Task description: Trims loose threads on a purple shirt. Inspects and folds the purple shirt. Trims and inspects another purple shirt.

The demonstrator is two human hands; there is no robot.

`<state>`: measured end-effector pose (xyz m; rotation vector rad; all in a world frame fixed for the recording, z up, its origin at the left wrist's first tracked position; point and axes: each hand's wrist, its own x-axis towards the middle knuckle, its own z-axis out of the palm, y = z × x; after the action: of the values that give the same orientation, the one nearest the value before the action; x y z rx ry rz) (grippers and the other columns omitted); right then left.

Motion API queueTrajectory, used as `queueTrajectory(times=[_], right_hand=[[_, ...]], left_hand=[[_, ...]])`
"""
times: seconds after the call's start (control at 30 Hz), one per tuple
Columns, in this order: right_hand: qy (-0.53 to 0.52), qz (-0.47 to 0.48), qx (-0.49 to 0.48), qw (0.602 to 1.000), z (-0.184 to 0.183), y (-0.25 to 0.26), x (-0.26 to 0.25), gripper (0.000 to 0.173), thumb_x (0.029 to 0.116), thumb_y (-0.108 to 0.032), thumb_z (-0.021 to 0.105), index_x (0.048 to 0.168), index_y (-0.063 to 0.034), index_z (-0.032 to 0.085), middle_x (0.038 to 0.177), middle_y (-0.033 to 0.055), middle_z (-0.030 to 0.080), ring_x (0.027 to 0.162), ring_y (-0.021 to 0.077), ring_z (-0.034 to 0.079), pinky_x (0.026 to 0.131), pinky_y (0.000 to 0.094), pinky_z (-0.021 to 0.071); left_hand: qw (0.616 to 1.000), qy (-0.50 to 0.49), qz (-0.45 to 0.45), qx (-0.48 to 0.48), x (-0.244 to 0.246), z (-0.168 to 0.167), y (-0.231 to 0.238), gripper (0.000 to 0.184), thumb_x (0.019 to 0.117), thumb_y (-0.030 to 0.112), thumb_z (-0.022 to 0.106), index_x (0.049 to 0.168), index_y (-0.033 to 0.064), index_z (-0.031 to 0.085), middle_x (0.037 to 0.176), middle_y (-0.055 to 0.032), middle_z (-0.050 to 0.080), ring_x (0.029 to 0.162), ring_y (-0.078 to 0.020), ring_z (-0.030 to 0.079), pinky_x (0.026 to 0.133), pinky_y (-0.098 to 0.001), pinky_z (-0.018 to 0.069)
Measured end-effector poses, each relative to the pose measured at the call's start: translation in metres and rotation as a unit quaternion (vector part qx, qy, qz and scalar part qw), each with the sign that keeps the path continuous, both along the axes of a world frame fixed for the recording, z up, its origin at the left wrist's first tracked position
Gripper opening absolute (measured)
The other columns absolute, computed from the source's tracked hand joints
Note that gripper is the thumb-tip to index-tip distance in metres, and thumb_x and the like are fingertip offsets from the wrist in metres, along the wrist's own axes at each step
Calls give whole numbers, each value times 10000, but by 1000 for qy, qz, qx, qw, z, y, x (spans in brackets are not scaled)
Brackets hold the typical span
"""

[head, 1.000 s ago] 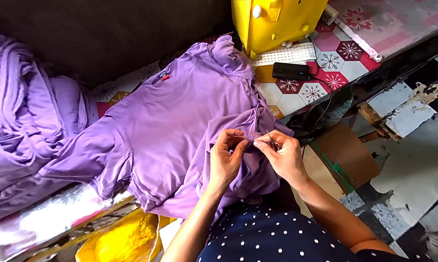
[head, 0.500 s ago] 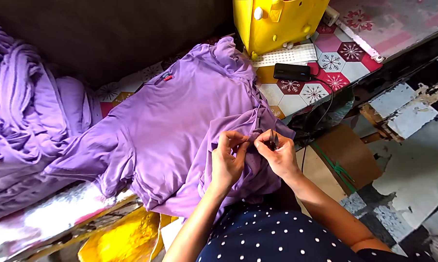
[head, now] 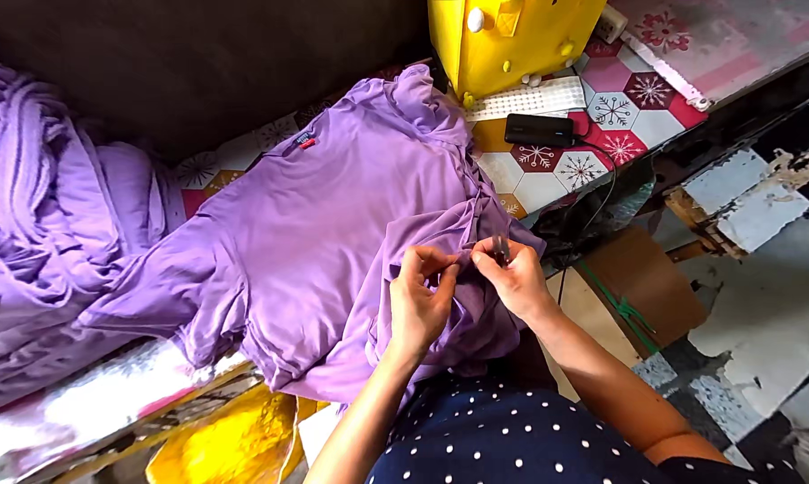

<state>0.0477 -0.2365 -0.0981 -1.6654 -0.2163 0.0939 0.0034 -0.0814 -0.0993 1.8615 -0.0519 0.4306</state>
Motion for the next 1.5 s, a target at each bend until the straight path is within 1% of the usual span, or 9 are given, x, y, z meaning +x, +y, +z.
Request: queueTrajectory(times=[0.13,0.37,0.57,0.8,0.9,0.97,1.07,1.27,1.5], right_hand=[[24,-30,26,999,4,-3,-4,102,962,-70,646,917,-44,733,702,-72,650,535,-62,477,515,121,404],[-134,-75,-116,981,-4,8,-11,97,875,-120,720,855,-30,750,783,21,680,634,-8,564,583,148,469],[-21,6,59,998,4,7,-11,91,875,-5,628,838,-68,681,677,-96,584,577,-63,499,554,118,438],[-105,7,55,993,2,14,-17,38,866,-12,645,840,-22,671,759,-43,610,643,-63,527,590,99,455],[-5,49,93,994,5,8,-13,116,964,-56,593,908,-58,696,733,-86,606,602,-56,505,569,127,443],[89,116,134,980,8,0,-9,329,1092,-218,381,970,-95,660,684,-117,533,511,-59,380,477,120,331],[203,222,132,944,15,-10,-7,532,1107,-364,153,947,-111,593,636,-119,491,473,-49,359,442,119,299],[297,291,60,908,21,-8,-4,498,1126,-352,228,856,-133,584,551,-122,400,427,-36,313,416,137,268],[379,299,154,862,13,-6,7,511,1118,-407,225,859,-139,575,534,-112,380,399,-46,301,392,111,254]], left_hand=[[994,34,2,-106,1,-1,1,247,892,-55,665,1049,77,528,897,16,736,799,-57,715,733,-244,602],[999,-15,17,36,-1,1,-3,145,889,3,685,1013,20,612,840,-12,724,734,-35,686,713,-224,584],[996,-36,17,80,-3,2,-1,117,918,-15,640,949,1,752,908,-41,747,835,-20,691,798,-183,569],[995,-50,25,87,-9,-3,-5,89,877,37,702,933,-2,759,932,-69,753,836,-35,691,771,-179,556],[997,-49,41,51,-7,-8,-2,68,893,31,698,917,0,754,887,-38,742,798,-16,674,751,-177,556],[999,-13,45,9,-9,-7,0,66,927,32,660,951,2,713,869,0,728,777,1,674,745,-182,576],[998,26,61,-10,-14,-2,2,72,958,24,600,987,6,664,860,29,702,774,24,655,743,-169,561],[997,33,68,20,-15,-3,1,111,1000,48,551,1001,1,651,860,31,678,796,44,635,755,-150,536],[997,42,50,32,-15,-3,3,118,1007,52,548,1000,17,661,867,28,684,810,24,644,764,-163,543]])
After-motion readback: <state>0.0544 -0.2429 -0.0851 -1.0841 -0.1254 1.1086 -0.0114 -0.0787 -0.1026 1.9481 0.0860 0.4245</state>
